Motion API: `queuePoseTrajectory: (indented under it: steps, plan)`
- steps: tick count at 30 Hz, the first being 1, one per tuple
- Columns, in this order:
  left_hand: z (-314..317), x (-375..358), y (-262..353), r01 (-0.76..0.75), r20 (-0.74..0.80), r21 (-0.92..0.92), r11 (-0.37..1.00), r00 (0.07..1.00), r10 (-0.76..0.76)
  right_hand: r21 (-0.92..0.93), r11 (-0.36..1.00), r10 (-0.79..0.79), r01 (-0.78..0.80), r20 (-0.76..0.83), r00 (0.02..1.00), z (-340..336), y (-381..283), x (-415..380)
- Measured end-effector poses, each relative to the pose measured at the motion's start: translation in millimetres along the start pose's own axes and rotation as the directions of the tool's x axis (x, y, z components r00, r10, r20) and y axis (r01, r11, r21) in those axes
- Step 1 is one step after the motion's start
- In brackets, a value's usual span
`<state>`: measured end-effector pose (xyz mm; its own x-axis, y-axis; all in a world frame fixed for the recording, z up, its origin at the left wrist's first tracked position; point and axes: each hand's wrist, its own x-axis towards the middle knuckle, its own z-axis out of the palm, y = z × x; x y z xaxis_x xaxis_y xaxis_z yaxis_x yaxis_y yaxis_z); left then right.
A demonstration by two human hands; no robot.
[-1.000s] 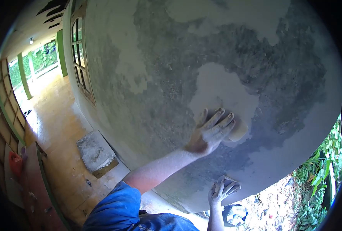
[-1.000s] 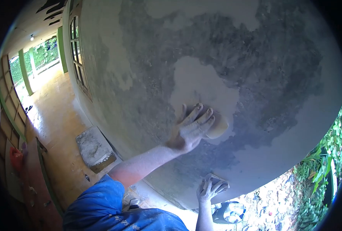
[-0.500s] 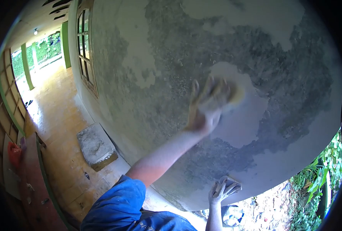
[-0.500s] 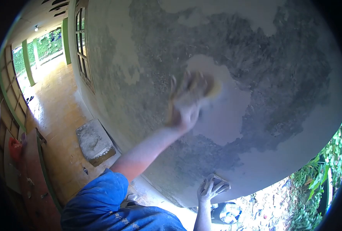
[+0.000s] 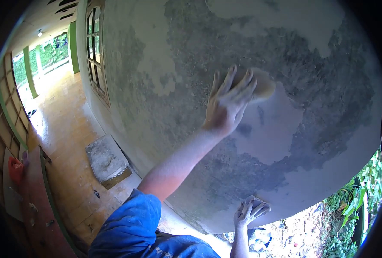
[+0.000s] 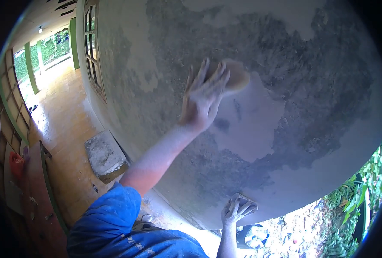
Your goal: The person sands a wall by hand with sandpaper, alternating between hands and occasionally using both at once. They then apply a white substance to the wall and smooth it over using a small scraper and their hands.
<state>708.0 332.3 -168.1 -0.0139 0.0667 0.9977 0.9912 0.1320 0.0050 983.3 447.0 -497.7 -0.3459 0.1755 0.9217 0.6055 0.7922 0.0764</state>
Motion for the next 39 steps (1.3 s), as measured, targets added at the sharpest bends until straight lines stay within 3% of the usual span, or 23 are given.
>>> queuePoseTrajectory:
  steps: [2, 5, 7, 11, 17, 24, 33, 39]
  plan:
    - [-1, 7, -3, -0.032, -0.042, -0.036, 0.999, 0.999, 0.030, 0.012, 1.000, 0.003, -0.003, 0.008, 1.000, -1, 1, 0]
    - [-9, -25, 0, -0.023, 0.018, -0.087, 0.996, 1.000, 0.025, 0.008, 1.000, -0.010, 0.010, 0.015, 1.000, -2, 2, 0]
    - [-14, -66, 2, 0.006, 0.185, -0.042, 0.999, 0.983, 0.002, 0.003, 1.000, -0.007, 0.007, 0.018, 1.000, -1, 4, -2]
    - [-19, -69, -3, -0.024, 0.225, -0.001, 1.000, 0.974, 0.024, -0.039, 0.999, 0.021, -0.020, 0.041, 0.999, 2, 2, -7]
    - [-8, 11, -9, -0.145, 0.060, -0.034, 0.989, 0.987, 0.147, -0.013, 1.000, 0.001, -0.001, 0.013, 1.000, 2, 2, -3]
    - [-9, -95, -6, -0.011, 0.217, -0.017, 1.000, 0.976, 0.014, 0.018, 1.000, -0.010, 0.011, -0.035, 0.999, 4, 1, -3]
    - [3, 8, -17, -0.130, 0.013, -0.059, 0.990, 0.991, 0.131, 0.007, 1.000, -0.029, 0.029, -0.041, 0.999, 1, 2, -1]
    - [-1, -118, -5, -0.011, 0.240, -0.036, 0.999, 0.971, 0.019, 0.010, 1.000, -0.002, 0.002, -0.004, 1.000, 4, 4, -7]
